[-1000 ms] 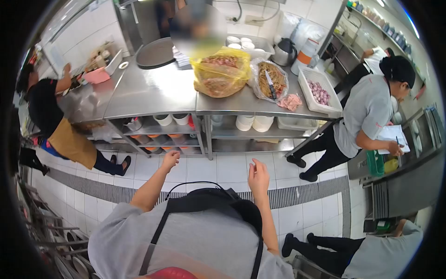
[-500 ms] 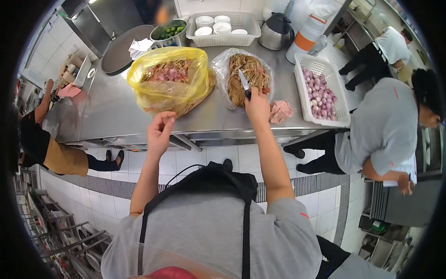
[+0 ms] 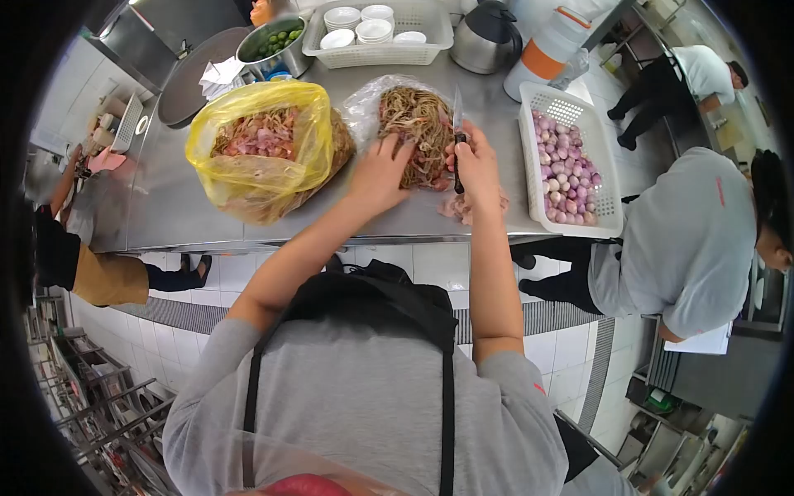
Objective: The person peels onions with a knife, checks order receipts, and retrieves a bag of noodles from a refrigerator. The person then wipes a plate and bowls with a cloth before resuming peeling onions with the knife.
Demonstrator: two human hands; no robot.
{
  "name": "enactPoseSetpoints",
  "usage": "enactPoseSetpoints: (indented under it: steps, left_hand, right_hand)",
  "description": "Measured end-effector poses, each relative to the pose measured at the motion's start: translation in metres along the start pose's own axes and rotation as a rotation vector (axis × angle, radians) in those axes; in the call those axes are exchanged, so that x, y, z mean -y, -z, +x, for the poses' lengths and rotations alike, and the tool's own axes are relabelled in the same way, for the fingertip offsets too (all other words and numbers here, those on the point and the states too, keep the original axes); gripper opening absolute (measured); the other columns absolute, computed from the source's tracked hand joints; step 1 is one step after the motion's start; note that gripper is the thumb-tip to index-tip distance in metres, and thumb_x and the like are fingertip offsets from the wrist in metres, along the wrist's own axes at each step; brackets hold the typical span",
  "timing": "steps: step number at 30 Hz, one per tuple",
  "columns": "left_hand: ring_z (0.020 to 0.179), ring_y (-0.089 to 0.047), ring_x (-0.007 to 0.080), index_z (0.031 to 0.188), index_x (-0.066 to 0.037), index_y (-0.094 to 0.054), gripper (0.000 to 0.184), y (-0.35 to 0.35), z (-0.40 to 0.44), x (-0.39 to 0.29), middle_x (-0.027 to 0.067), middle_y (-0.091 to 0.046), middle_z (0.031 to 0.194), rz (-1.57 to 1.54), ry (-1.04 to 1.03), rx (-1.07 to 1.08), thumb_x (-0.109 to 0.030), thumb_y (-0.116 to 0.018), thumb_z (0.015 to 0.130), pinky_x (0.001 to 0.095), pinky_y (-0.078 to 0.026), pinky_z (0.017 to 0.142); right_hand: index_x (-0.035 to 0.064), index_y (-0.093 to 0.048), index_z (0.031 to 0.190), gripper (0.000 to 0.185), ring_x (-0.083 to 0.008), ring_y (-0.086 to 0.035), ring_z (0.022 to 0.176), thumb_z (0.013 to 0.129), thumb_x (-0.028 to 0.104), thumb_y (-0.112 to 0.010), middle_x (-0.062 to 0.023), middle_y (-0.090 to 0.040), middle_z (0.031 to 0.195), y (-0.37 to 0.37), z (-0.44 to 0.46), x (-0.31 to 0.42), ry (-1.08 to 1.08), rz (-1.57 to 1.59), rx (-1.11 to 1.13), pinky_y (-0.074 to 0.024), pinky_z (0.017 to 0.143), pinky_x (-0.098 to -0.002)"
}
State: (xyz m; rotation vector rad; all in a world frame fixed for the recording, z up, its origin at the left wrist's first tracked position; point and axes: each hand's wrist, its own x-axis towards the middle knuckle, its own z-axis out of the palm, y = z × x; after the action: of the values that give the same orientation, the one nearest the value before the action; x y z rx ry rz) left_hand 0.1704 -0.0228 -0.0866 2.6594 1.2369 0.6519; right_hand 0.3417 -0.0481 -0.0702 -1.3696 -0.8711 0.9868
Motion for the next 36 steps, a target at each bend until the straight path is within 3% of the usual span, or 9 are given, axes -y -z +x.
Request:
enactPoseSetpoints:
  steps: [6, 10, 13, 14, 18, 23, 27, 34, 36]
  left_hand:
    - [0.101, -0.046, 0.0327, 0.106, -0.008, -0.049, 0.047, 0.015, 0.015, 0.025, 0.0133, -0.045, 0.108, 0.011, 0.134, 0.110, -0.004, -0.061, 0.061, 0.0385, -0.043, 0.080]
    - [0.094, -0.050, 0.0315, 0.097, -0.005, -0.054, 0.031, 0.021, 0.014, 0.003, 0.0119, -0.050, 0.102, -0.071, -0.178, -0.004, -0.001, -0.053, 0.066, 0.0380, -0.045, 0.075]
    - [0.088, -0.054, 0.0299, 0.085, -0.004, -0.059, 0.019, -0.011, 0.024, -0.023, 0.0105, -0.053, 0.095, -0.372, -0.273, 0.224, -0.007, -0.054, 0.066, 0.0351, -0.047, 0.071]
    - [0.086, -0.055, 0.0294, 0.081, -0.005, -0.060, 0.016, -0.023, 0.027, -0.028, 0.0102, -0.054, 0.093, -0.272, -0.255, 0.291, -0.009, -0.054, 0.066, 0.0348, -0.047, 0.070]
    - [0.080, -0.057, 0.0281, 0.072, -0.006, -0.062, 0.012, -0.057, 0.033, -0.034, 0.0102, -0.055, 0.090, 0.040, -0.269, 0.346, -0.013, -0.055, 0.066, 0.0354, -0.049, 0.065]
    - [0.080, -0.057, 0.0263, 0.077, -0.008, -0.061, 0.013, -0.053, 0.017, -0.025, 0.0103, -0.053, 0.090, 0.029, -0.323, 0.365, -0.015, -0.056, 0.067, 0.0348, -0.049, 0.063]
    - [0.073, -0.058, 0.0231, 0.083, -0.009, -0.060, 0.019, -0.022, 0.004, -0.014, 0.0103, -0.053, 0.085, -0.385, -0.126, -0.038, -0.007, -0.060, 0.064, 0.0313, -0.049, 0.062]
    - [0.084, -0.056, 0.0140, 0.101, -0.002, -0.052, 0.021, 0.019, 0.008, 0.027, 0.0053, -0.057, 0.092, -1.812, 0.722, -0.067, -0.005, -0.054, 0.080, 0.0249, -0.047, 0.072]
    - [0.084, -0.057, 0.0145, 0.103, -0.003, -0.050, 0.024, 0.026, 0.005, 0.024, 0.0059, -0.058, 0.093, -1.887, 0.694, -0.122, -0.005, -0.054, 0.080, 0.0246, -0.047, 0.073]
  right_hand:
    - [0.0018, -0.042, 0.109, 0.032, -0.0157, -0.054, 0.055, 0.078, 0.000, -0.040, -0.0095, -0.054, 0.078, 0.016, -0.027, -0.020, -0.273, 0.194, 0.101, -0.0497, 0.049, -0.0281]
    - [0.0046, -0.035, 0.111, 0.034, -0.0138, -0.052, 0.049, 0.078, 0.000, -0.040, -0.0104, -0.055, 0.075, 0.010, -0.049, -0.032, -0.178, 0.245, -0.029, -0.0463, 0.041, -0.0246]
    - [0.0025, -0.038, 0.108, 0.030, -0.0111, -0.047, 0.045, 0.078, 0.000, -0.041, -0.0074, -0.052, 0.065, 0.019, -0.056, -0.030, -0.011, 0.171, -0.025, -0.0375, 0.036, -0.0224]
    - [0.0003, -0.040, 0.107, 0.027, -0.0075, -0.038, 0.040, 0.081, 0.003, -0.043, -0.0032, -0.047, 0.056, 0.014, -0.060, -0.027, 0.004, 0.171, -0.131, -0.0302, 0.035, -0.0210]
    - [-0.0032, -0.045, 0.105, 0.023, -0.0056, -0.031, 0.040, 0.087, 0.011, -0.045, 0.0013, -0.035, 0.050, 0.013, -0.071, -0.016, 0.064, 0.002, -0.094, -0.0295, 0.037, -0.0211]
    - [-0.0023, -0.052, 0.101, 0.020, -0.0042, -0.039, 0.043, 0.086, 0.010, -0.046, 0.0014, -0.044, 0.055, -0.002, -0.082, -0.027, 0.067, 0.120, -0.069, -0.0320, 0.039, -0.0182]
    - [-0.0022, -0.043, 0.116, 0.033, -0.0053, -0.037, 0.045, 0.090, 0.017, -0.041, 0.0004, -0.043, 0.056, -0.009, -0.085, -0.014, 0.073, 0.047, -0.012, -0.0312, 0.040, -0.0185]
    - [0.0015, -0.036, 0.125, 0.042, -0.0074, -0.039, 0.048, 0.091, 0.026, -0.035, -0.0017, -0.047, 0.060, -0.054, -0.063, 0.003, -0.094, 0.279, 0.177, -0.0340, 0.043, -0.0208]
    - [0.0016, -0.036, 0.125, 0.042, -0.0073, -0.039, 0.048, 0.091, 0.026, -0.036, -0.0017, -0.047, 0.060, -0.063, -0.063, 0.005, -0.103, 0.319, 0.205, -0.0339, 0.043, -0.0206]
